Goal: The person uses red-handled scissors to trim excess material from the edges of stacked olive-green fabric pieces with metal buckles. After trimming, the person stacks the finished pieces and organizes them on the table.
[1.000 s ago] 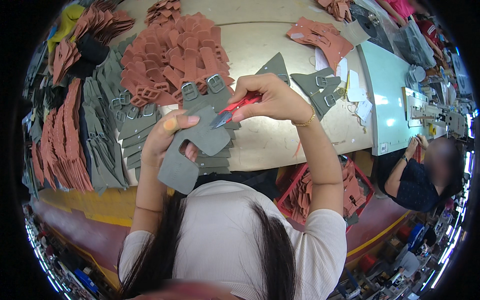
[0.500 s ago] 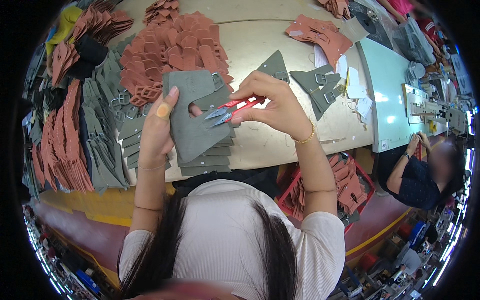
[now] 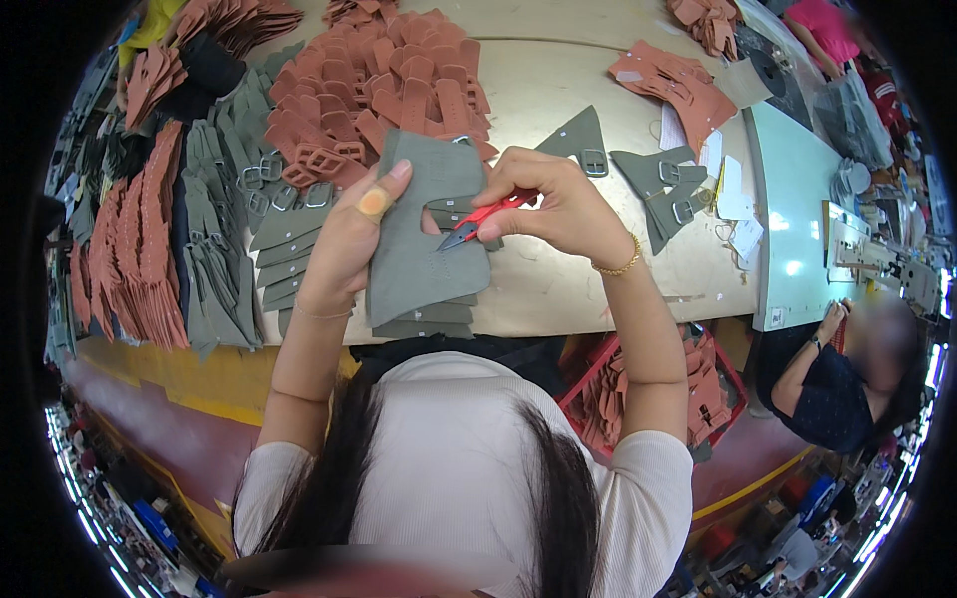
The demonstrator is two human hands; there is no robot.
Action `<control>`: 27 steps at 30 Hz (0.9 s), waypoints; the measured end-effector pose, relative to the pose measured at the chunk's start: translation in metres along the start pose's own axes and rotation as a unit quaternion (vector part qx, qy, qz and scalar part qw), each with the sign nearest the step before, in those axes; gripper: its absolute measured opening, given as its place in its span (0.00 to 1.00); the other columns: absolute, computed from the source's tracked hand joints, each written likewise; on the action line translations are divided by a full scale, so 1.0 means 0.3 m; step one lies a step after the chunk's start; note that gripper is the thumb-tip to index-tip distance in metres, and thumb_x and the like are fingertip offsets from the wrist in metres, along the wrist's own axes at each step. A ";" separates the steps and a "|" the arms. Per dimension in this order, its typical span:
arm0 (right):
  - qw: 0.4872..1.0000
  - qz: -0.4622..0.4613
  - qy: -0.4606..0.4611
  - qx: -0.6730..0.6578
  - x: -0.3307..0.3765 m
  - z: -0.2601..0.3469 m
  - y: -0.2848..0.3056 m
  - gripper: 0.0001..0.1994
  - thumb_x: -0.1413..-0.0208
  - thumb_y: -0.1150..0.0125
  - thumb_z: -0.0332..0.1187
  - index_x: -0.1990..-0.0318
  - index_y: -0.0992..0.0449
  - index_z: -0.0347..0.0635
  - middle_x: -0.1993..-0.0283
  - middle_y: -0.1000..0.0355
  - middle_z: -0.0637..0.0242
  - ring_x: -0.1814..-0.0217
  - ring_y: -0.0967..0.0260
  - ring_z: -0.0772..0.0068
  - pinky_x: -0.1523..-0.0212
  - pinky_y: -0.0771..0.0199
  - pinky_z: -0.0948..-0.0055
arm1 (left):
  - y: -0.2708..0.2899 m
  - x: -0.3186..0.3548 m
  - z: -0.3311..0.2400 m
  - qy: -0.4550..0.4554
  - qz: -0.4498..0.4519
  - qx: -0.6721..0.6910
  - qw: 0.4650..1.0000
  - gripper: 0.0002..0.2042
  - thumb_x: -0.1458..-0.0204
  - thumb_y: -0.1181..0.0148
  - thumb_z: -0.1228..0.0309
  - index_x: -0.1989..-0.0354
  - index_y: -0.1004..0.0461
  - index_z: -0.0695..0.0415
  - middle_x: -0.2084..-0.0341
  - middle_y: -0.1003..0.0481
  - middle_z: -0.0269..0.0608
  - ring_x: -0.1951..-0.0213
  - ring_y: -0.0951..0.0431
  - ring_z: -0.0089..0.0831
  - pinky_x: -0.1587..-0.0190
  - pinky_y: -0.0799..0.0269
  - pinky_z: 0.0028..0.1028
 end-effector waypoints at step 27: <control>0.905 -0.353 -0.074 -0.225 0.229 -0.304 0.233 0.11 0.38 0.46 0.36 0.56 0.31 0.39 0.65 0.33 0.69 0.70 0.45 0.84 0.68 0.44 0.85 | 0.684 0.052 0.133 -0.177 -0.273 -0.777 0.538 0.25 0.45 0.46 0.62 0.38 0.38 0.47 0.38 0.40 0.44 0.36 0.42 0.49 0.37 0.51 0.54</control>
Point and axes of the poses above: each hand's wrist, its own x-axis away from the middle knuckle, its own y-axis out of the back of the hand, z = x × y, the point moved 9 cm from there along -x, towards the middle knuckle
